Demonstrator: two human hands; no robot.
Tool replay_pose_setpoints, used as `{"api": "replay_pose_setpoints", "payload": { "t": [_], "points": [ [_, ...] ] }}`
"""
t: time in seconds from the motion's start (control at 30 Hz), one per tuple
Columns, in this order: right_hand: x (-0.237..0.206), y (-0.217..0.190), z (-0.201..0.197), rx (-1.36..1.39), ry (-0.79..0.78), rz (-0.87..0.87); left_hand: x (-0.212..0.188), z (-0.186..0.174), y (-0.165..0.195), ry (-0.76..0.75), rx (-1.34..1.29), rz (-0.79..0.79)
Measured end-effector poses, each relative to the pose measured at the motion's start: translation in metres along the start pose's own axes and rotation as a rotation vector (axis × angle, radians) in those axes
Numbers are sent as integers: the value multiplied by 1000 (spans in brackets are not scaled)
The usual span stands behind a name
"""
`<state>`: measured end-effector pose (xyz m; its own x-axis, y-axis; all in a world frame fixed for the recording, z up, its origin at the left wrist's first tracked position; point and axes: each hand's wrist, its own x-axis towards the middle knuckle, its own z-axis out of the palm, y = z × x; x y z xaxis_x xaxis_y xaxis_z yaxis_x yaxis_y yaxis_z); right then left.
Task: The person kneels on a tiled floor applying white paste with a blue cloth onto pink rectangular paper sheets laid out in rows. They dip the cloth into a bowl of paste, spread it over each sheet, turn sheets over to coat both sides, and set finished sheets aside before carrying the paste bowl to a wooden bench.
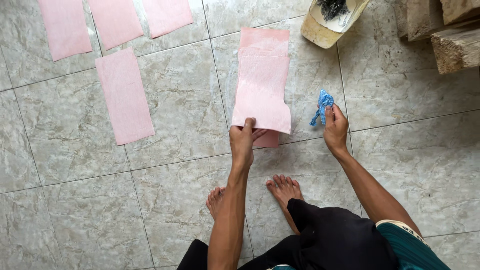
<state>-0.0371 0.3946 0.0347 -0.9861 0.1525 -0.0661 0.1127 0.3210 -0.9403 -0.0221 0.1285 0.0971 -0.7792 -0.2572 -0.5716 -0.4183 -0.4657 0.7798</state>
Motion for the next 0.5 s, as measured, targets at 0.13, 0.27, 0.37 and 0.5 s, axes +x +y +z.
{"api": "replay_pose_setpoints", "payload": {
  "t": [0.13, 0.27, 0.37, 0.5],
  "points": [
    [-8, -5, -1, 57, 4, 93, 18, 29, 60, -155, 10, 116],
    [-18, -13, -4, 56, 3, 165, 17, 51, 128, -251, 81, 258],
    [-22, -19, -8, 46, 17, 254, 0, 54, 192, -237, 256, 312],
    [-31, -28, -3, 10, 69, 11, -23, 37, 268, -366, 306, 390]
  ]
}}
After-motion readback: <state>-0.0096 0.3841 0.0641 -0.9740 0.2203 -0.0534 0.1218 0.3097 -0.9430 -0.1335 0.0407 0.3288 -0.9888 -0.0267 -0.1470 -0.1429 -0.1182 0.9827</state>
